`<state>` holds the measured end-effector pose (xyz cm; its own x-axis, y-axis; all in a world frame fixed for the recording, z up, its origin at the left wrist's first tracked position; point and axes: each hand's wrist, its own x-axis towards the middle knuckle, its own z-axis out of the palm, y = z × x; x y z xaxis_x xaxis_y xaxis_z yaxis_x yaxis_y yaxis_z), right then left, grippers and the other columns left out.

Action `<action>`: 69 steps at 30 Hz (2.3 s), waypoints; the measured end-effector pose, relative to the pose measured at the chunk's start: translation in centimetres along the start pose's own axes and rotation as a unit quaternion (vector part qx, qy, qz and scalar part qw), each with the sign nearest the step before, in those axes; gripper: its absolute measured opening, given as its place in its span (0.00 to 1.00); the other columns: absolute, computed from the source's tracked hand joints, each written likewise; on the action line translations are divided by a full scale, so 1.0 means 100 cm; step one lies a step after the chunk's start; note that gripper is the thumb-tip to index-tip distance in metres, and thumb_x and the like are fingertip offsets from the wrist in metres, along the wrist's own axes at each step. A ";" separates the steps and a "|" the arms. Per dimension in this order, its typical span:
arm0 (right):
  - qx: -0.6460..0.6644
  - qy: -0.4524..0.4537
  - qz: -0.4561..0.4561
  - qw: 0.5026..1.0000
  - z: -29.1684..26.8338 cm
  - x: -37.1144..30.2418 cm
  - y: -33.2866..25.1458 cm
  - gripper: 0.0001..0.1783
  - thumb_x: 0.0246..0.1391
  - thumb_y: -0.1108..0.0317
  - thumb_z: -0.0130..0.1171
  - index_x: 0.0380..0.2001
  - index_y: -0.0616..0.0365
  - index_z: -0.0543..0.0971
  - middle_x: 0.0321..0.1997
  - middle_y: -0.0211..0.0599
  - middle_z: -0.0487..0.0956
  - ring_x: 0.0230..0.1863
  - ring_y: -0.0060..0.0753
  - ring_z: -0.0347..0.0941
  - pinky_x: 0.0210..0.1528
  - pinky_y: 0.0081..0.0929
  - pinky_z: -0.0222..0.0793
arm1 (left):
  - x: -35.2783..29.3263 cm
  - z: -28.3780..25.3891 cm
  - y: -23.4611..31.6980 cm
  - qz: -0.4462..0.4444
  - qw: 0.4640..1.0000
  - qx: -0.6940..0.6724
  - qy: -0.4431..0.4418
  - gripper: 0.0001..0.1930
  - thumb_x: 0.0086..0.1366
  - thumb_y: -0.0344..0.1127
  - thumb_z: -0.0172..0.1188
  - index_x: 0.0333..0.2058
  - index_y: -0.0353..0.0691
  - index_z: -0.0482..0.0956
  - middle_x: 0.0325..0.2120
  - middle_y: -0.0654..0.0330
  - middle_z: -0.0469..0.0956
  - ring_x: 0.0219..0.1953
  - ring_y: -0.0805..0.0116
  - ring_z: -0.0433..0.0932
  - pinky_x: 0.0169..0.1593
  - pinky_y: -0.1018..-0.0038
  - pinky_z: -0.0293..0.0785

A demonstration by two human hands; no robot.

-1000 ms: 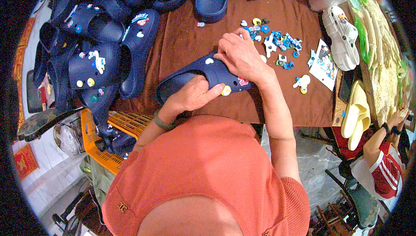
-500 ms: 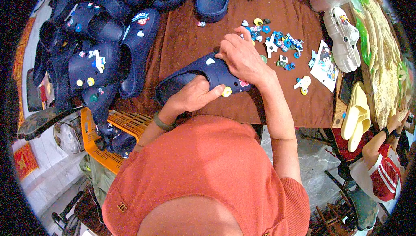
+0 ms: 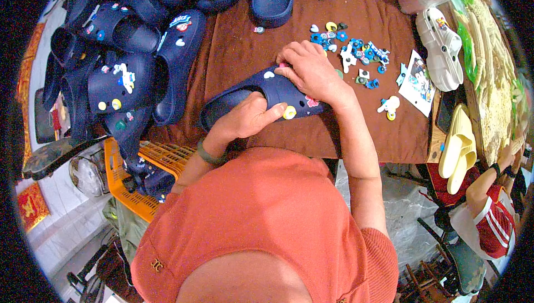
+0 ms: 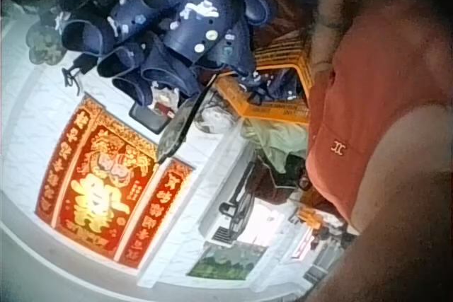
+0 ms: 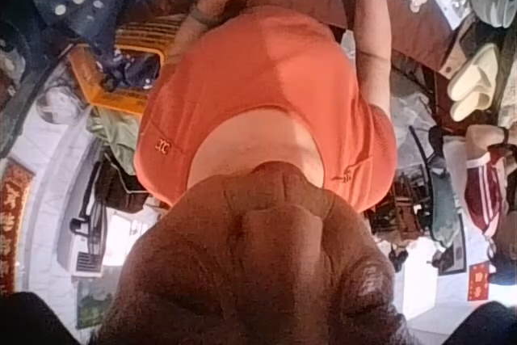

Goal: Attaching decorative charms to the holes of rubber clogs.

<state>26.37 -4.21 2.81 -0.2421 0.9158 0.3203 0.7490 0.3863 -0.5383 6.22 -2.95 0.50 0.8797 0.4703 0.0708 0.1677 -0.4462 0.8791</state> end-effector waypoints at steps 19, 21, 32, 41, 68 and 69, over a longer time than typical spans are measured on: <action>-0.147 0.073 -0.096 0.982 0.001 -0.001 -0.005 0.09 0.46 0.66 0.63 0.23 0.55 0.72 0.25 0.34 0.66 0.34 0.38 0.67 0.53 0.43 0.55 | 0.006 -0.010 0.012 -0.118 0.987 -0.029 -0.104 0.20 0.67 0.45 0.46 0.36 0.30 0.74 0.27 0.40 0.75 0.32 0.43 0.75 0.39 0.59 0.69; -0.149 0.076 -0.099 0.981 0.000 -0.002 -0.005 0.10 0.45 0.66 0.63 0.23 0.55 0.71 0.25 0.34 0.66 0.34 0.37 0.67 0.54 0.43 0.55 | 0.003 -0.006 0.005 -0.078 0.994 0.006 -0.083 0.21 0.67 0.46 0.46 0.36 0.29 0.74 0.28 0.40 0.75 0.33 0.43 0.75 0.39 0.59 0.69; 0.005 0.196 -0.005 0.981 -0.005 -0.010 0.001 0.03 0.54 0.70 0.55 0.30 0.56 0.76 0.27 0.34 0.72 0.35 0.39 0.69 0.53 0.39 0.56 | 0.013 -0.017 0.020 -0.091 0.994 -0.039 -0.051 0.15 0.67 0.40 0.49 0.33 0.31 0.75 0.21 0.41 0.72 0.25 0.45 0.71 0.30 0.55 0.63; 0.077 0.134 0.254 0.955 -0.031 -0.023 0.044 0.10 0.55 0.64 0.57 0.34 0.60 0.77 0.27 0.44 0.79 0.31 0.42 0.76 0.33 0.33 0.69 | 0.008 -0.019 -0.011 0.031 0.988 0.124 0.091 0.10 0.66 0.34 0.49 0.40 0.38 0.78 0.21 0.46 0.74 0.26 0.46 0.74 0.29 0.57 0.67; -0.014 0.182 -0.006 0.983 0.032 0.001 0.022 0.05 0.51 0.73 0.59 0.33 0.57 0.79 0.40 0.31 0.82 0.49 0.36 0.76 0.55 0.37 0.63 | 0.011 -0.013 -0.018 0.064 0.960 0.158 0.220 0.15 0.67 0.36 0.50 0.24 0.32 0.76 0.14 0.45 0.69 0.17 0.48 0.70 0.22 0.58 0.60; -0.006 0.209 -0.017 0.978 0.035 0.003 0.025 0.04 0.52 0.71 0.59 0.32 0.56 0.79 0.39 0.32 0.82 0.46 0.34 0.76 0.53 0.34 0.64 | 0.010 -0.013 -0.017 0.065 0.960 0.160 0.219 0.15 0.67 0.36 0.50 0.24 0.32 0.76 0.14 0.45 0.69 0.17 0.48 0.70 0.22 0.58 0.60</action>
<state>26.02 -2.59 -1.15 0.0036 0.7772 0.6293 0.7522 0.4126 -0.5138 6.22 -0.69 -0.29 0.6427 0.6385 0.4234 0.2583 -0.7009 0.6649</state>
